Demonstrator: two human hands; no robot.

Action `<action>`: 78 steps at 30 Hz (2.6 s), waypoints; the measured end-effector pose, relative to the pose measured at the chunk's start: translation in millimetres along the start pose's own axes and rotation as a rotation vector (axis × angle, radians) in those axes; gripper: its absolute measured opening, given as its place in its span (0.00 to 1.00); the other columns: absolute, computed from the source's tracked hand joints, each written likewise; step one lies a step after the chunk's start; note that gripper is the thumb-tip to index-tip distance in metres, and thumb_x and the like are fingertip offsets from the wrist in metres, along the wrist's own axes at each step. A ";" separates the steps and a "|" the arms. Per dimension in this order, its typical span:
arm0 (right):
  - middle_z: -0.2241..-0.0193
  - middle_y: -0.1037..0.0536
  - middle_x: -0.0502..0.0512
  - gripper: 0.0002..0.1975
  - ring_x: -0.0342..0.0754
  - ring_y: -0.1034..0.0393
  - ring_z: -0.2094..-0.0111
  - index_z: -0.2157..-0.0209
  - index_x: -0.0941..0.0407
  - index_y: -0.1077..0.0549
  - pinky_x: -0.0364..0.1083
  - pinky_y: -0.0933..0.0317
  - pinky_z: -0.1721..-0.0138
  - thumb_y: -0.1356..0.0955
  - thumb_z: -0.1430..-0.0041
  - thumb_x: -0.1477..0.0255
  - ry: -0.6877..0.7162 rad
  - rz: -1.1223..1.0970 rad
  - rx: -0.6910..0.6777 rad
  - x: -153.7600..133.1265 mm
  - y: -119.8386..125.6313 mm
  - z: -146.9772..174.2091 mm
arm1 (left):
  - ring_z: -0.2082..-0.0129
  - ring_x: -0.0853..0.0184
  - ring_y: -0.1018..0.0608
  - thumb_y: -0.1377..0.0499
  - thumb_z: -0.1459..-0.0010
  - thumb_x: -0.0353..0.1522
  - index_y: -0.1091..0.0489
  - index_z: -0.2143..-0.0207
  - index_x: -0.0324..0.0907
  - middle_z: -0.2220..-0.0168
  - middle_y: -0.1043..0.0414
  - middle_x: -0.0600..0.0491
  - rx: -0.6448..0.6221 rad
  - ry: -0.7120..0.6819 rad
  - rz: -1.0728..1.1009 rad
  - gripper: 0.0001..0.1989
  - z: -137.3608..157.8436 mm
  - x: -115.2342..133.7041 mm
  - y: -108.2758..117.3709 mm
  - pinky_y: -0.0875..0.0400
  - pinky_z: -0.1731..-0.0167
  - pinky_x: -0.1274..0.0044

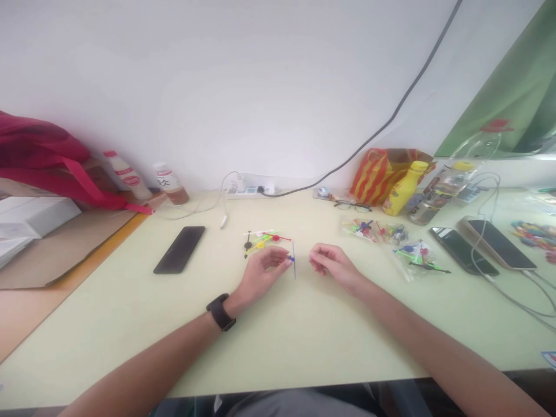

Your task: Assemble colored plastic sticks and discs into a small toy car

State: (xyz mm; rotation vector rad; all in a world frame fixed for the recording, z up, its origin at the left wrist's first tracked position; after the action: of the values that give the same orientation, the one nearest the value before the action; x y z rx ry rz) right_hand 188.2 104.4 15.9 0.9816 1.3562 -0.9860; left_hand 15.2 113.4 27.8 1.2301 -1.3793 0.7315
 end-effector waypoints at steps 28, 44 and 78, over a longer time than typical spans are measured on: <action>0.68 0.21 0.54 0.15 0.47 0.30 0.69 0.62 0.55 0.22 0.45 0.37 0.69 0.31 0.34 0.56 0.115 0.332 -0.096 -0.5 -16.4 4.5 | 0.43 0.52 0.26 0.39 0.36 0.33 0.22 0.53 0.48 0.49 0.21 0.49 0.226 -0.274 -0.592 0.09 -2.2 28.9 32.5 0.34 0.40 0.57; 0.53 0.19 0.59 0.12 0.58 0.28 0.49 0.51 0.49 0.21 0.59 0.33 0.47 0.32 0.33 0.71 0.445 0.759 -0.181 -23.1 -40.8 21.3 | 0.34 0.53 0.31 0.44 0.30 0.46 0.28 0.38 0.49 0.36 0.30 0.46 -0.126 -0.137 -0.611 0.23 -19.8 -2.3 27.2 0.38 0.34 0.59; 0.53 0.19 0.58 0.30 0.58 0.28 0.51 0.48 0.51 0.26 0.57 0.36 0.47 0.26 0.44 0.47 0.391 1.092 -0.019 -28.2 -10.8 12.9 | 0.50 0.57 0.22 0.36 0.35 0.39 0.26 0.44 0.49 0.50 0.22 0.48 -0.351 -0.262 -0.524 0.18 5.8 21.3 -17.4 0.25 0.49 0.66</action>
State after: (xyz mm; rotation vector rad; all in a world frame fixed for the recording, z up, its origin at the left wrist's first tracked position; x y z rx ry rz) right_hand 182.3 88.7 44.1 1.6764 0.8746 0.0526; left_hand 32.6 97.6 43.2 1.3493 -1.2435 -0.0379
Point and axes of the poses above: each hand's wrist, its own z-axis away from the middle knuckle, its own y-axis out of the back of the hand, x = y × z, the point moved 10 cm from there along -z, towards the middle knuckle
